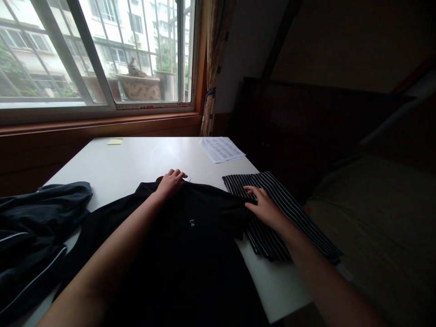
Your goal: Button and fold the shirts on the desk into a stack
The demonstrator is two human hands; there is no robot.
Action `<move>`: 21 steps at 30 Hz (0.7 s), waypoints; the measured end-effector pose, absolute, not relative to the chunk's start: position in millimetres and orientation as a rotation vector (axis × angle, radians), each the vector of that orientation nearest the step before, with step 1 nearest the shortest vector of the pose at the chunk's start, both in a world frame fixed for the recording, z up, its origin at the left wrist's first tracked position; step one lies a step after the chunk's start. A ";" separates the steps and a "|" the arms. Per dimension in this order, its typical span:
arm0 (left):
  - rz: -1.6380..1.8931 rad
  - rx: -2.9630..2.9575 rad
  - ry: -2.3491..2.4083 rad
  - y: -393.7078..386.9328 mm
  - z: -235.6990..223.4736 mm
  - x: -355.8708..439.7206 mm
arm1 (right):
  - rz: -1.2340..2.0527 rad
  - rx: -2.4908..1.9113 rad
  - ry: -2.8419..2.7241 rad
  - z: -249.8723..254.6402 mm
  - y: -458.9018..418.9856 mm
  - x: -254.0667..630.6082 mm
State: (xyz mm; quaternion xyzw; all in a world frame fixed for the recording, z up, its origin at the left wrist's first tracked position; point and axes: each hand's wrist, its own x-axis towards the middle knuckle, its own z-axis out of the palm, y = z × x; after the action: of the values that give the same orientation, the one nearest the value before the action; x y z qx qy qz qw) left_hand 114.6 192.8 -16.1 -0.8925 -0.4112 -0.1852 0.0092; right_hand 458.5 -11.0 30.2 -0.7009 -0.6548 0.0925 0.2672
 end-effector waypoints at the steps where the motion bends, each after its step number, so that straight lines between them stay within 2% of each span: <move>1: -0.586 -2.777 -1.281 190.8 -13.1 115.6 | 0.245 -1.881 -1.752 28.9 -13.1 459.2; 8: -0.577 -2.868 -0.952 152.5 6.8 147.2 | -0.032 -1.842 -1.946 33.6 -27.4 446.3; 11: -0.510 -2.940 -0.775 124.2 -1.8 169.5 | 0.087 -1.678 -2.242 40.4 -37.4 432.2; 14: -0.459 -2.966 -0.802 102.0 -20.4 185.5 | 0.226 -1.658 -2.432 41.1 -49.1 423.6; 21: -0.424 -2.997 -0.982 107.9 -40.2 190.3 | 0.185 -1.726 -2.509 39.1 -66.6 425.5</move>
State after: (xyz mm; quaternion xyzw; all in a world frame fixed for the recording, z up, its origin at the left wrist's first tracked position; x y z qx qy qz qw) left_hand 190.3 107.9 -40.2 -0.9416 -0.3086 -0.1332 -0.0205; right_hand 425.5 -66.6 39.1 -0.5653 -0.8214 0.0607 0.0453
